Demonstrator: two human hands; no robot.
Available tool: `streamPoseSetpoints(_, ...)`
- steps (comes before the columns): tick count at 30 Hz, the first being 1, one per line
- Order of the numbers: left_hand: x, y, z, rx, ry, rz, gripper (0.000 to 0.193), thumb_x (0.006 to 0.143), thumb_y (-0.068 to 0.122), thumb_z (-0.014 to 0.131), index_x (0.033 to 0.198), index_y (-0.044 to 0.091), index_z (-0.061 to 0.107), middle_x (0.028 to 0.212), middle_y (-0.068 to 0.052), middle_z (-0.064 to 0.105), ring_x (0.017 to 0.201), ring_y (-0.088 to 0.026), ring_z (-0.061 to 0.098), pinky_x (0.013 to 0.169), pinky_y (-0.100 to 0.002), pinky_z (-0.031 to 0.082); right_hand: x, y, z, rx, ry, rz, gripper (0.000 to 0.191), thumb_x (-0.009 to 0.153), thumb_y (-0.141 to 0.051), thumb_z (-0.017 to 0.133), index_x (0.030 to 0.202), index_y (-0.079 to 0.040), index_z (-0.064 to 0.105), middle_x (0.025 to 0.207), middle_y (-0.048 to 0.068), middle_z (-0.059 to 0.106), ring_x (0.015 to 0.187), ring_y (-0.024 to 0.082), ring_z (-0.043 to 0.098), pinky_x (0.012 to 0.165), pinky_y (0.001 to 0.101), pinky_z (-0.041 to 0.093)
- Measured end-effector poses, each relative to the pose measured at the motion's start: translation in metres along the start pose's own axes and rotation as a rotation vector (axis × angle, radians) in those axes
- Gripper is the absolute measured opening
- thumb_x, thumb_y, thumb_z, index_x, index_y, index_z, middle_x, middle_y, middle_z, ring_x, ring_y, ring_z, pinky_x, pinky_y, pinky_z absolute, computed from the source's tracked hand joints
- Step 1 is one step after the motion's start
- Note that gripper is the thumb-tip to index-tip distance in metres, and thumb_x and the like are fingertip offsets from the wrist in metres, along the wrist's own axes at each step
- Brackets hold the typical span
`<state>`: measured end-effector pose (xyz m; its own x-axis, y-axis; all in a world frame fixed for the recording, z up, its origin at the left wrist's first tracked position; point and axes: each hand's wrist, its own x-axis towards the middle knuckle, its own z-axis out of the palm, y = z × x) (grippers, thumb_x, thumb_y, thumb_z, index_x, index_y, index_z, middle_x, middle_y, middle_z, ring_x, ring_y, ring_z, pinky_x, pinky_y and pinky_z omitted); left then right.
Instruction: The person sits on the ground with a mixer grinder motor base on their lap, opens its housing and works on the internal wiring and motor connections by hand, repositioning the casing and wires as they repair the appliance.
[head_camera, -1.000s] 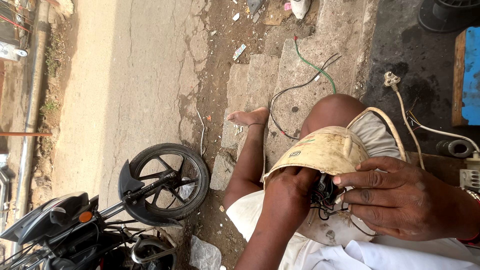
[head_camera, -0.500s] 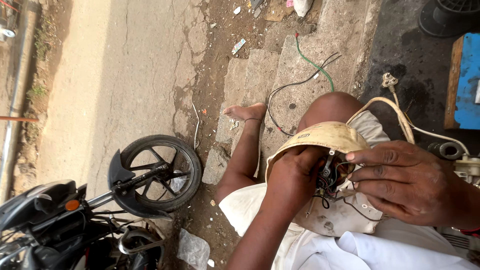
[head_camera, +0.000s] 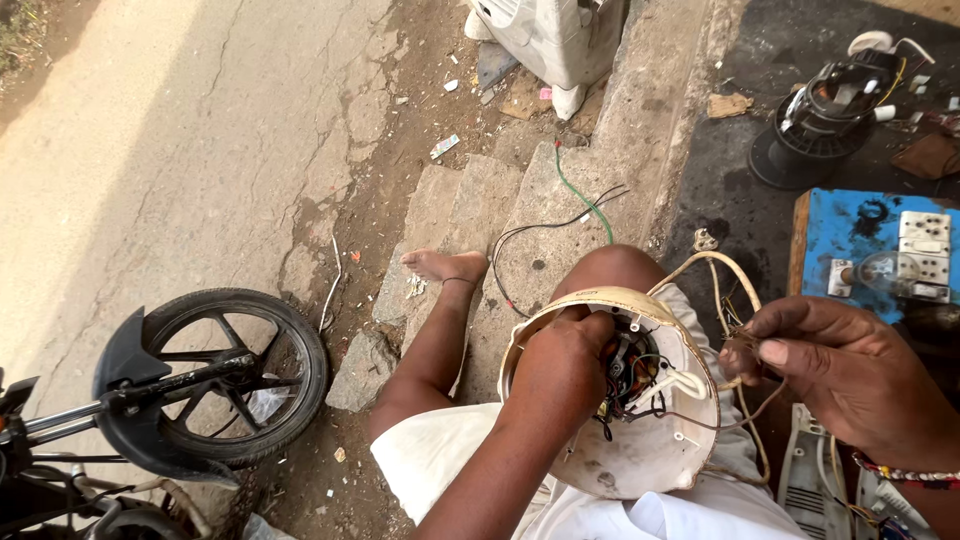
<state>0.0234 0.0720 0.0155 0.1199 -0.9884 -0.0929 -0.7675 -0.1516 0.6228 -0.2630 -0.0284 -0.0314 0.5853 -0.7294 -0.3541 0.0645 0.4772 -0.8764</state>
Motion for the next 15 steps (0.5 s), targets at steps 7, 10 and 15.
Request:
streamPoseSetpoints(7,-0.002,-0.003,0.007,0.009,0.021,0.04,0.021,0.074,0.001,0.069,0.094,0.006,0.073,0.099,-0.02,0.071,0.087,-0.039,0.072,0.076,-0.049,0.056,0.009,0.009,-0.019,0.337,-0.154,-0.042,0.017,0.096,-0.003,0.067,0.111,0.004,0.067,0.102,0.02,0.072,0.071,0.015,0.054,0.059,0.0276,0.043)
streamPoseSetpoints(10,0.002,-0.003,0.009,0.019,0.017,0.051,0.024,0.072,0.001,0.069,0.095,0.007,0.074,0.098,-0.02,0.071,0.086,-0.039,0.072,0.075,-0.049,0.056,0.009,0.011,-0.023,0.317,-0.12,-0.051,0.024,0.092,0.0,0.068,0.116,0.001,0.068,0.1,0.02,0.072,0.068,0.014,0.05,0.058,0.0281,0.042)
streamPoseSetpoints(15,0.005,-0.002,0.008,0.029,-0.003,0.047,0.022,0.073,0.001,0.07,0.094,0.006,0.074,0.097,-0.02,0.071,0.086,-0.038,0.072,0.075,-0.049,0.057,0.008,0.015,-0.025,0.313,-0.063,-0.069,0.023,0.093,-0.002,0.068,0.115,0.002,0.07,0.099,0.018,0.071,0.069,0.015,0.052,0.063,0.0304,0.045)
